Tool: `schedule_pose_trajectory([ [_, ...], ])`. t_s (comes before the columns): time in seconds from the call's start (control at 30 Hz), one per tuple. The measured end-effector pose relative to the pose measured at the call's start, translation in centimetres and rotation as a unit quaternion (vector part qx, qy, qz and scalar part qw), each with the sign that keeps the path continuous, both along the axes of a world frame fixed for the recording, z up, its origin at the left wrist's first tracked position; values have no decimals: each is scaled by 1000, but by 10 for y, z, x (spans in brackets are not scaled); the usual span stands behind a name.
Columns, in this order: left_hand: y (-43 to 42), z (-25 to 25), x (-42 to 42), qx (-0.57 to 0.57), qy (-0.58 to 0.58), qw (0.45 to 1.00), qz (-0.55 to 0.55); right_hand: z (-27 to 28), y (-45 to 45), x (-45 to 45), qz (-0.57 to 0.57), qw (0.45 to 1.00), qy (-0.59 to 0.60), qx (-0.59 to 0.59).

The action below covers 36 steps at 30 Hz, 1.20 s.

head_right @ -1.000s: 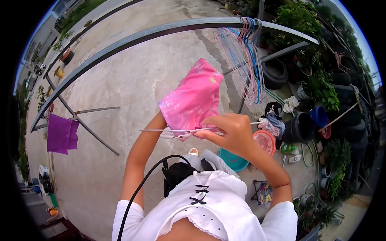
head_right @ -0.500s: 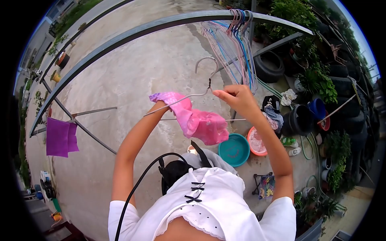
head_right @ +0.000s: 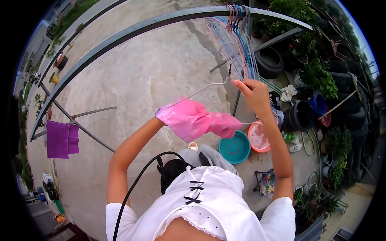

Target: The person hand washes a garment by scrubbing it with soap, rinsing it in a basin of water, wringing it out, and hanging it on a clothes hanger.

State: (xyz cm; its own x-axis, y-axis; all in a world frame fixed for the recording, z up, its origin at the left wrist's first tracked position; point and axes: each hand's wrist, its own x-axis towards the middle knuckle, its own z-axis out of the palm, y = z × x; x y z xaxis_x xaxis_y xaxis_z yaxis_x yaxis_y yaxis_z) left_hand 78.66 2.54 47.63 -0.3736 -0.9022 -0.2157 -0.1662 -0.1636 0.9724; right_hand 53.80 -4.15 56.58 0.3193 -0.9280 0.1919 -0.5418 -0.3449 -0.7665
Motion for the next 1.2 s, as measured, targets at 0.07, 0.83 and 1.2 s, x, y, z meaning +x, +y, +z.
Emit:
schedule_pose_trajectory([
  [0.07,16,12,-8,-53,-14,998,1,0,-6,-10,0,999,-29,46],
  [0.83,142,19,6,178,599,740,249,7,1,-47,44,969,-233,70],
  [1.2,-1,116,-5,-210,79,974,-18,46,53,17,427,898,-102,-26],
])
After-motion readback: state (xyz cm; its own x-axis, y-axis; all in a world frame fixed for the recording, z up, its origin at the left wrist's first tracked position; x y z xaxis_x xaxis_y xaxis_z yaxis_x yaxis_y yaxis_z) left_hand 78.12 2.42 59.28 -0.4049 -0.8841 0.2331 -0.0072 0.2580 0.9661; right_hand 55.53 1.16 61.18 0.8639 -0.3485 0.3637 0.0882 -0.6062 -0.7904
